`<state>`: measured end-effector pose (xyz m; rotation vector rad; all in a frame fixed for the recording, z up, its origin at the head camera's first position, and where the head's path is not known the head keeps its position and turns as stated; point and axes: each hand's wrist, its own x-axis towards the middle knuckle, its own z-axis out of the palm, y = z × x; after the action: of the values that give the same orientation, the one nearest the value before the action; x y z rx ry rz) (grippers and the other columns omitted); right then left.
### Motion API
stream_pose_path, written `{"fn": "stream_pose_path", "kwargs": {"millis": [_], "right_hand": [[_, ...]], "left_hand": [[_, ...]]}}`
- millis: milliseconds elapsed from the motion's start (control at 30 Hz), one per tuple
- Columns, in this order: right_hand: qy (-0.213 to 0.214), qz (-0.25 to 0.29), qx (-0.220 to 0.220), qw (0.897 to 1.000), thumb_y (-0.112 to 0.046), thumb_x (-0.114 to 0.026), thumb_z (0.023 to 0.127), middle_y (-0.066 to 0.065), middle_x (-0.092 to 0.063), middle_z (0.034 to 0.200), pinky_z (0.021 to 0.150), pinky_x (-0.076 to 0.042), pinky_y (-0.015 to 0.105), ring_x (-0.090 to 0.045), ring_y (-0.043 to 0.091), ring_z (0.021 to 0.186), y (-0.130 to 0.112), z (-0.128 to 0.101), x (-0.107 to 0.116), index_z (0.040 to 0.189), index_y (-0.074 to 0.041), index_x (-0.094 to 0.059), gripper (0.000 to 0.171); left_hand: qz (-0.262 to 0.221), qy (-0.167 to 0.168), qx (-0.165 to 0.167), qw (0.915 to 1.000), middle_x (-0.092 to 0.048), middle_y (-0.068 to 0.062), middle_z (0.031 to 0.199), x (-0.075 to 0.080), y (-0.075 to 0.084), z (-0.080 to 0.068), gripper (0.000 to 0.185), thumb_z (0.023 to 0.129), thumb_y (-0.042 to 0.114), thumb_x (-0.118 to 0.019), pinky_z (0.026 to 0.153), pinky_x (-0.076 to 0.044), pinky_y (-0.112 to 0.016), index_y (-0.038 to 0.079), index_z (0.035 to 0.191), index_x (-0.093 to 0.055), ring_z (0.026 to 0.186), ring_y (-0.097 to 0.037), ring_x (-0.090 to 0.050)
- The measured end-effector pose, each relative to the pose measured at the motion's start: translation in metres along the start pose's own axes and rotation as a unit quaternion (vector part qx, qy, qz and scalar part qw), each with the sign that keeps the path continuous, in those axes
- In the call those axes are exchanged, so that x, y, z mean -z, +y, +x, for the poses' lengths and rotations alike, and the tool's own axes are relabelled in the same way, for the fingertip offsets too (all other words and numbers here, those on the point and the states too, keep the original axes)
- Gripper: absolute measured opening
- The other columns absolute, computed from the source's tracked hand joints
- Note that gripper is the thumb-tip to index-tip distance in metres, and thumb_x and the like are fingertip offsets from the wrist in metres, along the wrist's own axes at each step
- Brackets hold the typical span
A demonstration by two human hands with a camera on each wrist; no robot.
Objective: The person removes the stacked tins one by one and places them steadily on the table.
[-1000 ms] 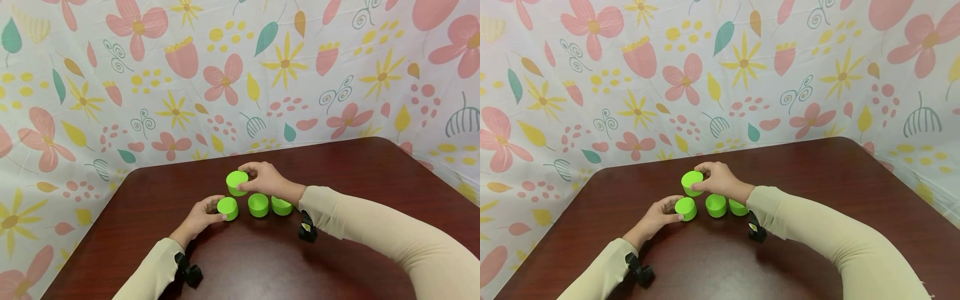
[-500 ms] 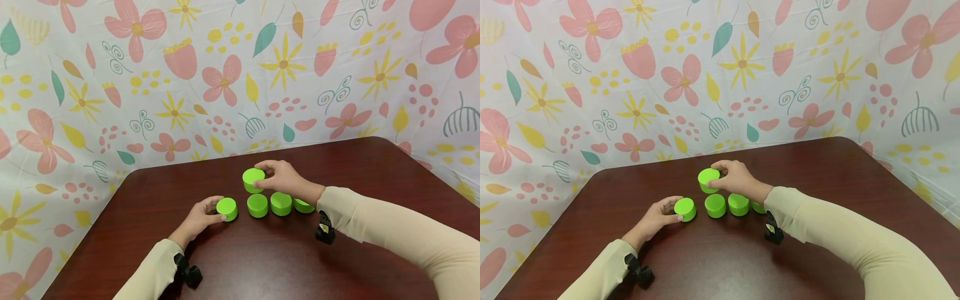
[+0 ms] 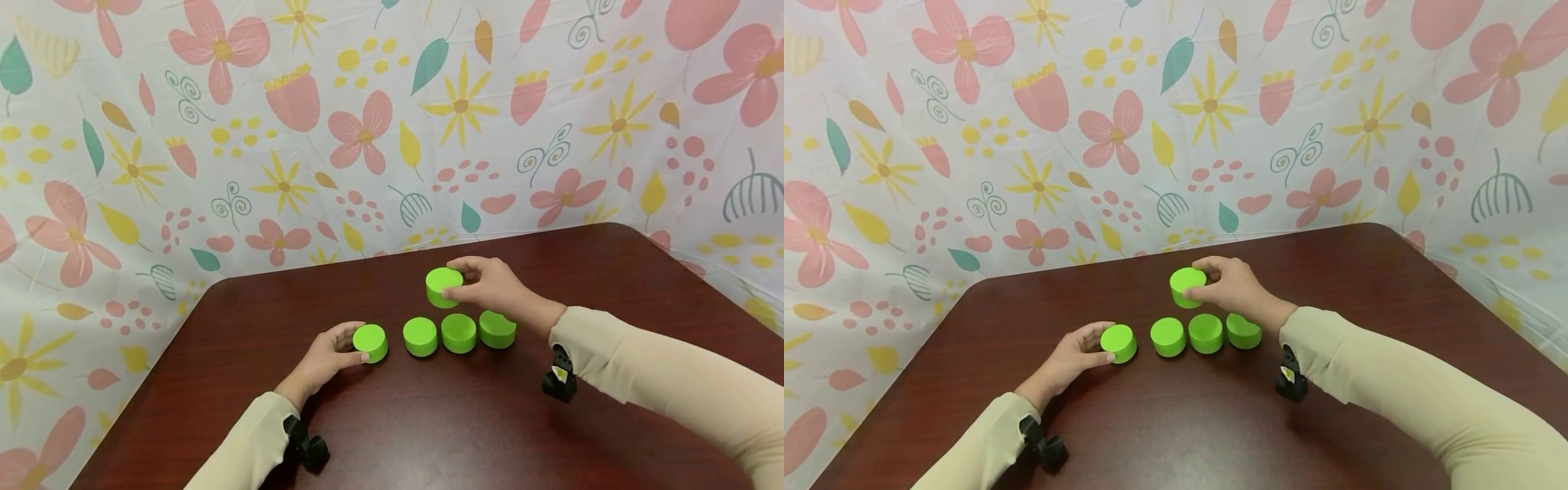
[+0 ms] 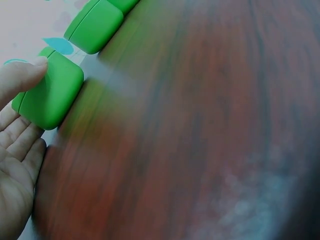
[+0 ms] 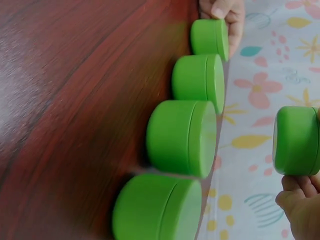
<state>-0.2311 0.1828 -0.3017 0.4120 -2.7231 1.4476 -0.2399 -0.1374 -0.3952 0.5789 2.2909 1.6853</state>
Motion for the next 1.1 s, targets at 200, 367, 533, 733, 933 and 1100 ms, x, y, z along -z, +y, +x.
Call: {"fn": "stream_pose_path", "kwargs": {"millis": [200,367,533,733,933,1100], "right_hand": [[0.014,-0.007,-0.013,1.000,-0.033,-0.073,0.079,0.014,-0.062,0.112,0.076,-0.048,0.031,-0.058,0.024,0.100,0.008,-0.011,0.011,0.129,-0.004,-0.052,0.061],[0.025,-0.012,-0.030,0.999,-0.036,-0.073,0.078,0.015,-0.062,0.113,0.076,-0.050,0.030,-0.058,0.025,0.102,0.016,-0.019,0.019,0.130,-0.005,-0.051,0.064],[0.036,-0.005,-0.039,0.999,-0.038,-0.073,0.078,0.015,-0.062,0.112,0.075,-0.050,0.027,-0.058,0.024,0.101,0.023,-0.025,0.027,0.131,-0.005,-0.050,0.066],[0.046,0.004,-0.043,0.998,-0.039,-0.071,0.080,0.016,-0.061,0.114,0.074,-0.049,0.022,-0.057,0.024,0.102,0.032,-0.034,0.034,0.132,-0.003,-0.048,0.068],[0.058,-0.007,-0.050,0.997,-0.038,-0.072,0.080,0.019,-0.058,0.119,0.073,-0.050,0.022,-0.057,0.026,0.104,0.038,-0.041,0.038,0.132,-0.002,-0.048,0.068],[0.073,-0.023,-0.040,0.996,-0.037,-0.072,0.079,0.020,-0.060,0.116,0.070,-0.050,0.021,-0.058,0.027,0.102,0.042,-0.046,0.043,0.130,-0.001,-0.049,0.066]], "left_hand": [[0.003,-0.001,-0.004,1.0000,-0.055,-0.017,0.127,-0.001,0.000,-0.001,0.056,0.080,0.006,-0.070,0.086,-0.049,-0.028,0.003,0.132,-0.048,0.119,-0.031,-0.050],[0.005,-0.003,-0.003,1.0000,-0.055,-0.016,0.127,-0.001,-0.001,0.000,0.056,0.080,0.006,-0.071,0.086,-0.048,-0.029,0.004,0.132,-0.048,0.118,-0.031,-0.050],[0.003,-0.004,-0.003,1.0000,-0.055,-0.017,0.127,-0.001,-0.001,0.000,0.056,0.080,0.006,-0.071,0.086,-0.048,-0.028,0.003,0.132,-0.048,0.118,-0.031,-0.050],[0.001,-0.002,-0.002,1.0000,-0.055,-0.017,0.127,-0.002,-0.001,0.000,0.056,0.080,0.006,-0.071,0.086,-0.048,-0.027,0.003,0.132,-0.048,0.119,-0.031,-0.050],[0.001,0.000,-0.004,1.0000,-0.055,-0.017,0.127,-0.002,0.000,-0.002,0.057,0.080,0.006,-0.071,0.087,-0.048,-0.029,0.003,0.132,-0.048,0.120,-0.031,-0.050],[-0.001,0.001,-0.007,1.0000,-0.054,-0.017,0.128,-0.002,-0.002,0.000,0.056,0.080,0.005,-0.071,0.090,-0.047,-0.031,0.002,0.131,-0.048,0.122,-0.031,-0.048]]}}
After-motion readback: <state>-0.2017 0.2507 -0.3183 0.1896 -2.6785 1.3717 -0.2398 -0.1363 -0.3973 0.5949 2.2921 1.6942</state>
